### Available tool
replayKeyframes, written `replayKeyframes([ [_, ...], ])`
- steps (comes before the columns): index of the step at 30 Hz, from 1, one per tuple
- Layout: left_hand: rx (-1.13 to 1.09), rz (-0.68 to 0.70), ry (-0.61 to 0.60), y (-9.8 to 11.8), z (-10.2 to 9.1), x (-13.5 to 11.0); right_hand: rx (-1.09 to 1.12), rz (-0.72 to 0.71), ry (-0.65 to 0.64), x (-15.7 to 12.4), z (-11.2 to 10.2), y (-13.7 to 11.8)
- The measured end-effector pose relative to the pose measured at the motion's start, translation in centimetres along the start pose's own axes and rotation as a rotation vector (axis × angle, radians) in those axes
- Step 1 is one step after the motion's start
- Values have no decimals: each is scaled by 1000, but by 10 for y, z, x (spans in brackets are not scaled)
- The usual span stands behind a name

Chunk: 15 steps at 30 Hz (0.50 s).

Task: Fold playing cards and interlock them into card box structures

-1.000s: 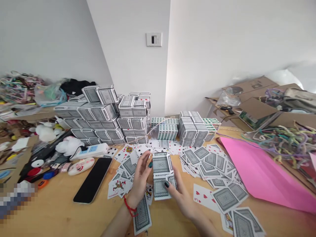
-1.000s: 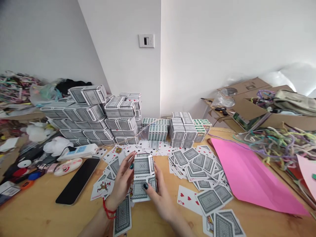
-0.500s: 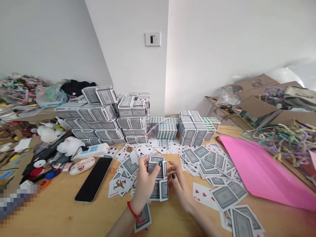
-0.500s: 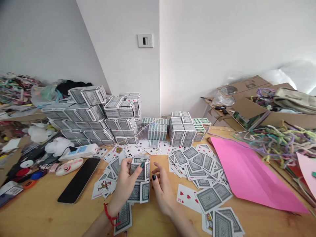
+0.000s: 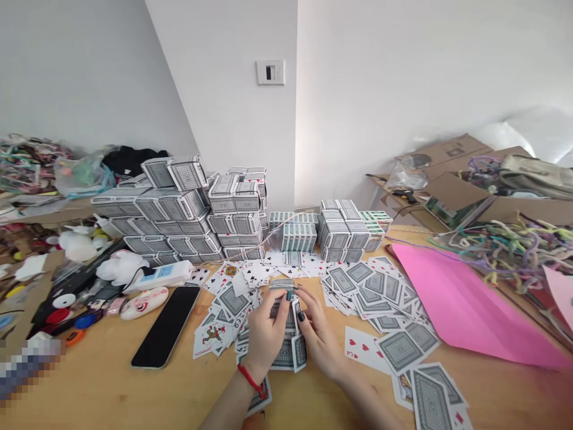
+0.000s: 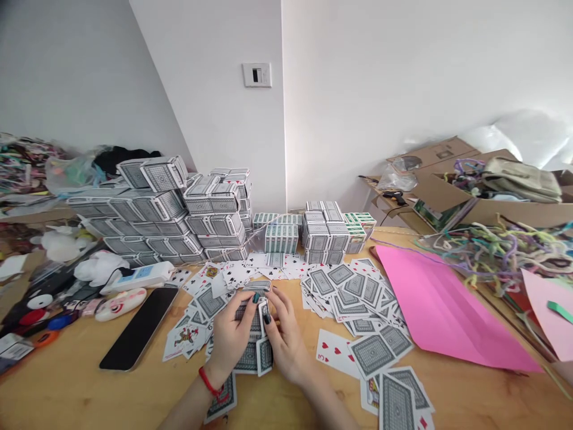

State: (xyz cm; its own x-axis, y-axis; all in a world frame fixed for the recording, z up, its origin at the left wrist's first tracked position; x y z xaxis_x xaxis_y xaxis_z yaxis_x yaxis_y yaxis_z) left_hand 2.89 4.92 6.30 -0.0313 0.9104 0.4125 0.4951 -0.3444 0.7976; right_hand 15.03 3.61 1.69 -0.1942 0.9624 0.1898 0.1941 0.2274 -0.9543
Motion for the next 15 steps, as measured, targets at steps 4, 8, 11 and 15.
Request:
replayKeyframes([
  [4,60,-7,112,3,-11,2,21,22,-22,1,0,-4],
  [8,72,-52,122,0,-16,5,-11,31,-64,3,-2,-9],
  [11,40,-98,52,-6,-15,9,-53,37,-82,5,-7,-12],
  [15,-10,-144,1,-13,-14,12,-90,44,-125,7,-11,-16],
])
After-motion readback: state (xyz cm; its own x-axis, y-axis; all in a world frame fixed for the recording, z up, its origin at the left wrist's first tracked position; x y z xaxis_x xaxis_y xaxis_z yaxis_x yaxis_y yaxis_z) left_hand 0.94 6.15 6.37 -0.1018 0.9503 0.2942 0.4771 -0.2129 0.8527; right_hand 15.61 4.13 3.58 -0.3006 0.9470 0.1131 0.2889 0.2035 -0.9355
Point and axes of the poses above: each hand's wrist, its own x-axis towards the middle knuckle, its own z-axis out of the palm, y = z × x, the point moved 7 cm from there along x, towards the middle knuckle, and after that the axes turned 1 degree about -x, right-handed, at the moved point
